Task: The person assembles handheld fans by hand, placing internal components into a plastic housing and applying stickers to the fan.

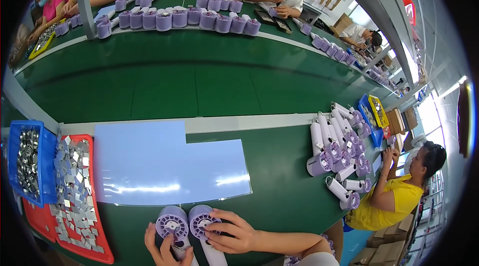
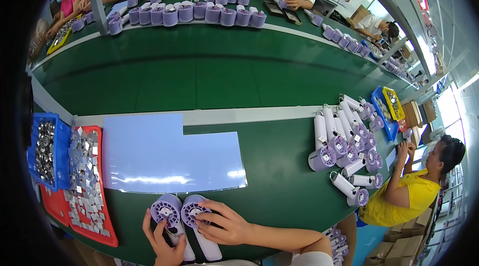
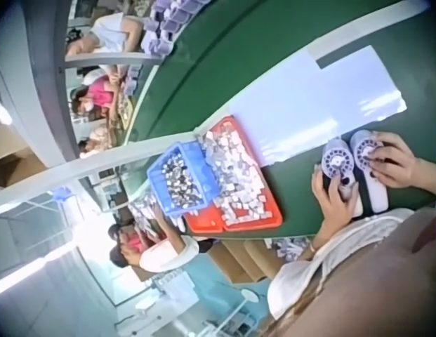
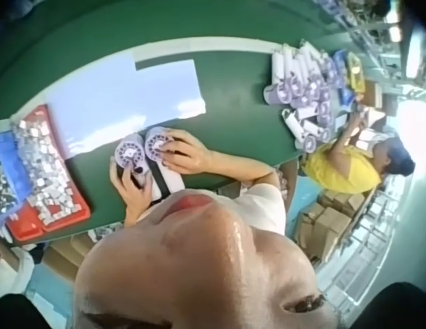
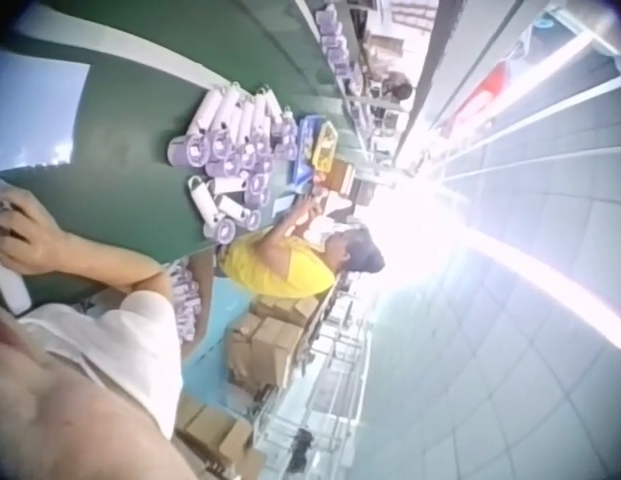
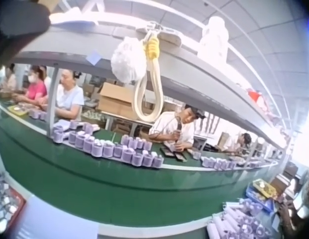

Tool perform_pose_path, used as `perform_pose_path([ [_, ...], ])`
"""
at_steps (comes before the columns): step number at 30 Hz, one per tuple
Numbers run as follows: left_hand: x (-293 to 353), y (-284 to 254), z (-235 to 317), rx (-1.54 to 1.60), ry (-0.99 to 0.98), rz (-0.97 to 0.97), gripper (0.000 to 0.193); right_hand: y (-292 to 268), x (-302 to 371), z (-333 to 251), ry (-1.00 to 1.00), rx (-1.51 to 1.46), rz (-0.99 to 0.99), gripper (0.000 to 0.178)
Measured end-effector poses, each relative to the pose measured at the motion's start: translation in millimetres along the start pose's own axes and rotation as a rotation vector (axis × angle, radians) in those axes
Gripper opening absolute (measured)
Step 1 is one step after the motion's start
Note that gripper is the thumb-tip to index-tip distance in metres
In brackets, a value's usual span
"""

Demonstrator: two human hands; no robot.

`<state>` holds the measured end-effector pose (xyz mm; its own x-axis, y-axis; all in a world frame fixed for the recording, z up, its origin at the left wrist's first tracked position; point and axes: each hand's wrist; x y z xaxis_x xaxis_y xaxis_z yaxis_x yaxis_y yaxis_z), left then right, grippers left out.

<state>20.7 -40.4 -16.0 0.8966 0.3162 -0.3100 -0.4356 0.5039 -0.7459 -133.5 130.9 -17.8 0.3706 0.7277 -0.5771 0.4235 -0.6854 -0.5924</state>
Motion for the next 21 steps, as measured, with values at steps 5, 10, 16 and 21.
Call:
perform_pose_path([
  [5, -2, -5, 4, -0.028, 0.003, -0.016, 0.058, 0, 0, -1, -0.005, 0.010, -0.003, 0.020],
  [10, 5, 6, -4, 0.068, 0.011, 0.001, 0.061, -1, 2, 1, -0.004, 0.018, -0.025, 0.020],
  [16, 5, 4, -2, 0.096, 0.000, -0.003, 0.062, -1, 1, 0, -0.002, 0.022, -0.010, 0.021],
  [21, 5, 6, -6, 0.091, 0.032, 0.017, 0.061, 1, 2, 0, 0.004, 0.017, -0.026, 0.022],
])
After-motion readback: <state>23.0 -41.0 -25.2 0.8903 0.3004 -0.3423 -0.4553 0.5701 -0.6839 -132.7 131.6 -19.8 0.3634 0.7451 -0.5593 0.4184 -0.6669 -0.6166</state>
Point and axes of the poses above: each hand's wrist, its own x-axis away from the middle knuckle, its own y-axis out of the palm, z = x × y, and after that the axes turned 3 degrees about -z, right-handed
